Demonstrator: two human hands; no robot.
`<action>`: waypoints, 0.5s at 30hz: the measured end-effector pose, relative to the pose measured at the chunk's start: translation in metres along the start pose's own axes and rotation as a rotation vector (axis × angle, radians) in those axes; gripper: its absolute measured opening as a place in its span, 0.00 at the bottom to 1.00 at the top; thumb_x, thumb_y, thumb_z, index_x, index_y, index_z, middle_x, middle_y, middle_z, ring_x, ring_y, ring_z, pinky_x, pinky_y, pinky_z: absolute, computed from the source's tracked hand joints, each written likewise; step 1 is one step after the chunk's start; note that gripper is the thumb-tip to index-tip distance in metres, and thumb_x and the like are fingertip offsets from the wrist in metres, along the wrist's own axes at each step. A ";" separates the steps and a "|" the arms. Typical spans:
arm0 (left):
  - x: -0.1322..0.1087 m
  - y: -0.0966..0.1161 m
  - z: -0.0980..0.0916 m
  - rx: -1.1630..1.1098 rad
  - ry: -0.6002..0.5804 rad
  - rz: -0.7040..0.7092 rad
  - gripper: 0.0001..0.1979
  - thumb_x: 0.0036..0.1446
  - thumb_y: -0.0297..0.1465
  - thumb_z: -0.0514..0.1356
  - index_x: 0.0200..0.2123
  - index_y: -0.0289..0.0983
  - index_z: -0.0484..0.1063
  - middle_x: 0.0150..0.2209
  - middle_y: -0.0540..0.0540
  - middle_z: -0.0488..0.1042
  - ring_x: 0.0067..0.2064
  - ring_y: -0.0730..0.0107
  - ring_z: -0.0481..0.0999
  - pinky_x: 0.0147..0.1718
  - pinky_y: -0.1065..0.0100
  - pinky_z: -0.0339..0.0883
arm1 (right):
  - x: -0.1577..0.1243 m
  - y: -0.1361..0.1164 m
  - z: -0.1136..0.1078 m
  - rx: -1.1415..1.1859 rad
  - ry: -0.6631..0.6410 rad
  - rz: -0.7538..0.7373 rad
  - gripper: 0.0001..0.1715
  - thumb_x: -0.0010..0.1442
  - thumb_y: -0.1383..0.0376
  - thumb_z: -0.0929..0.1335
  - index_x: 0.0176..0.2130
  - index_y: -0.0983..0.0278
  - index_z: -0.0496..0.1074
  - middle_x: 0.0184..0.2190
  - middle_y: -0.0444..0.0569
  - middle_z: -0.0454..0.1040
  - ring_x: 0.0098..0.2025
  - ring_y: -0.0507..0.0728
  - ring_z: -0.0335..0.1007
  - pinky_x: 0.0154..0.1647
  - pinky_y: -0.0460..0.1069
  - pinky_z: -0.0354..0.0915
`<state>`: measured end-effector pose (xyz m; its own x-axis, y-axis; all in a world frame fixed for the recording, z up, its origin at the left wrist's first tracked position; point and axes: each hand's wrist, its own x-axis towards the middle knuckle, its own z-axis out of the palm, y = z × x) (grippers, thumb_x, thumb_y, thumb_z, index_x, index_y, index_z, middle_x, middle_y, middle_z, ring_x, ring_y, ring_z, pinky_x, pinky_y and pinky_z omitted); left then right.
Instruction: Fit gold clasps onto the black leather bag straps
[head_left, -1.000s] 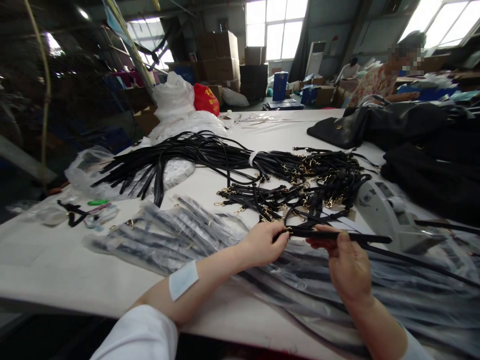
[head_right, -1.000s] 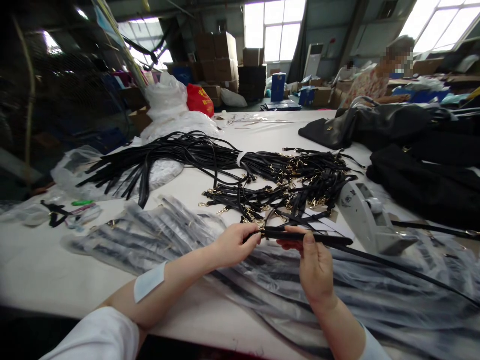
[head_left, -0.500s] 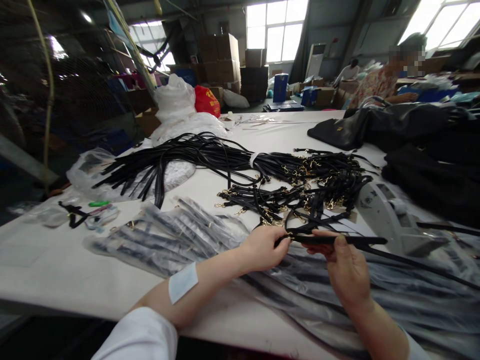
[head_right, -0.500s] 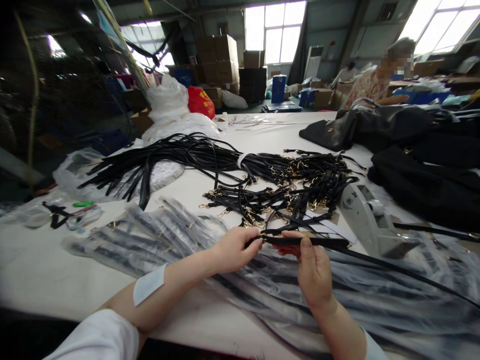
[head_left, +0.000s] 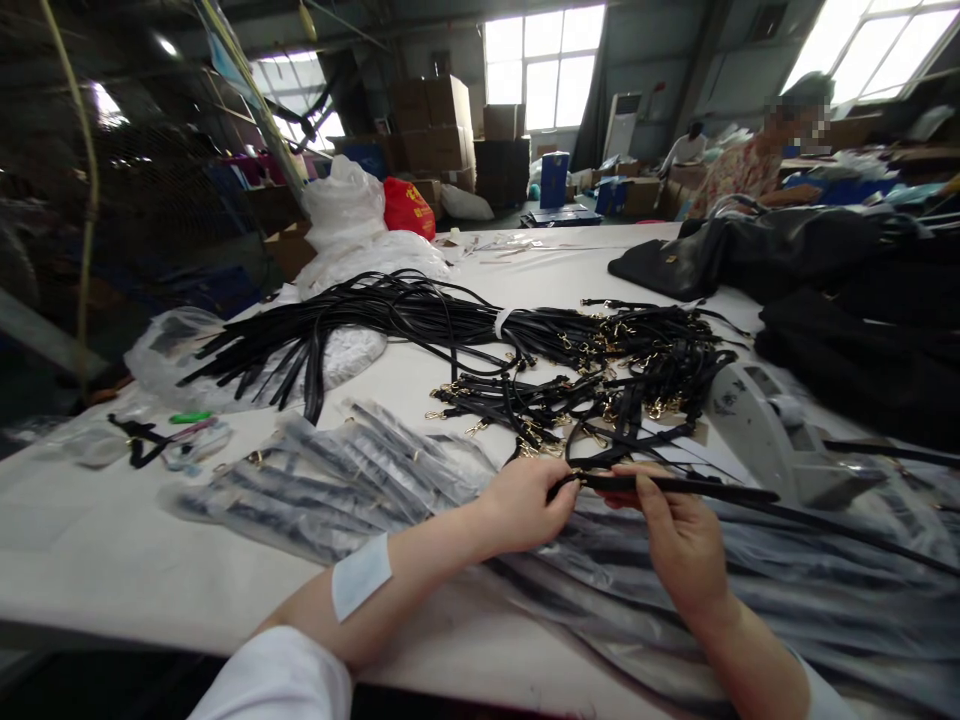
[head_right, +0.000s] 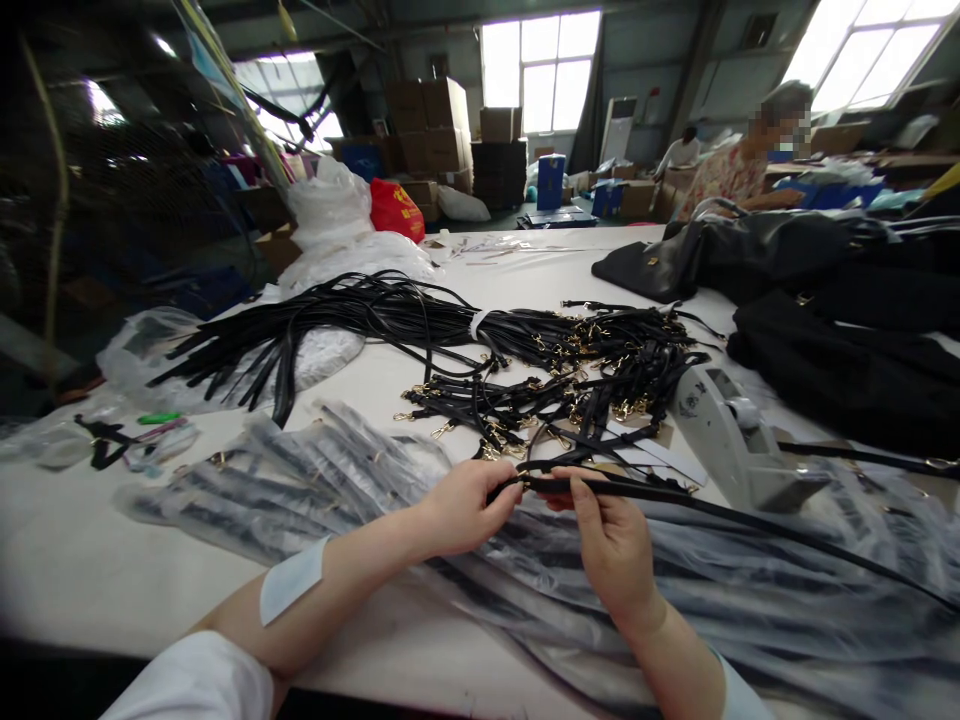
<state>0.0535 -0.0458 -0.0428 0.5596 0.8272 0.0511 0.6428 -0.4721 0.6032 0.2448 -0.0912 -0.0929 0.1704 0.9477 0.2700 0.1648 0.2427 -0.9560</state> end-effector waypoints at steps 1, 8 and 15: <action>0.000 0.000 0.000 0.002 -0.005 -0.011 0.13 0.62 0.32 0.52 0.25 0.37 0.68 0.22 0.51 0.68 0.25 0.72 0.64 0.25 0.71 0.51 | 0.000 0.000 0.000 0.001 -0.008 -0.002 0.17 0.67 0.54 0.65 0.45 0.61 0.78 0.40 0.52 0.82 0.35 0.60 0.80 0.34 0.52 0.76; 0.002 0.002 0.001 -0.001 0.011 -0.023 0.12 0.61 0.32 0.52 0.26 0.37 0.70 0.25 0.49 0.73 0.27 0.71 0.68 0.26 0.71 0.55 | 0.000 -0.008 0.004 -0.085 -0.037 -0.128 0.13 0.68 0.61 0.64 0.43 0.59 0.77 0.38 0.51 0.81 0.34 0.58 0.79 0.37 0.50 0.75; 0.004 -0.040 0.021 0.024 0.175 0.098 0.12 0.58 0.38 0.54 0.27 0.42 0.73 0.26 0.49 0.78 0.28 0.66 0.77 0.26 0.72 0.67 | 0.004 -0.025 0.021 -0.219 -0.024 -0.499 0.14 0.62 0.70 0.64 0.40 0.62 0.78 0.32 0.49 0.82 0.33 0.54 0.79 0.38 0.45 0.72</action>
<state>0.0413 -0.0305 -0.0836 0.5217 0.8164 0.2477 0.6033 -0.5583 0.5695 0.2204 -0.0891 -0.0704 -0.0026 0.7335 0.6796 0.4189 0.6179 -0.6653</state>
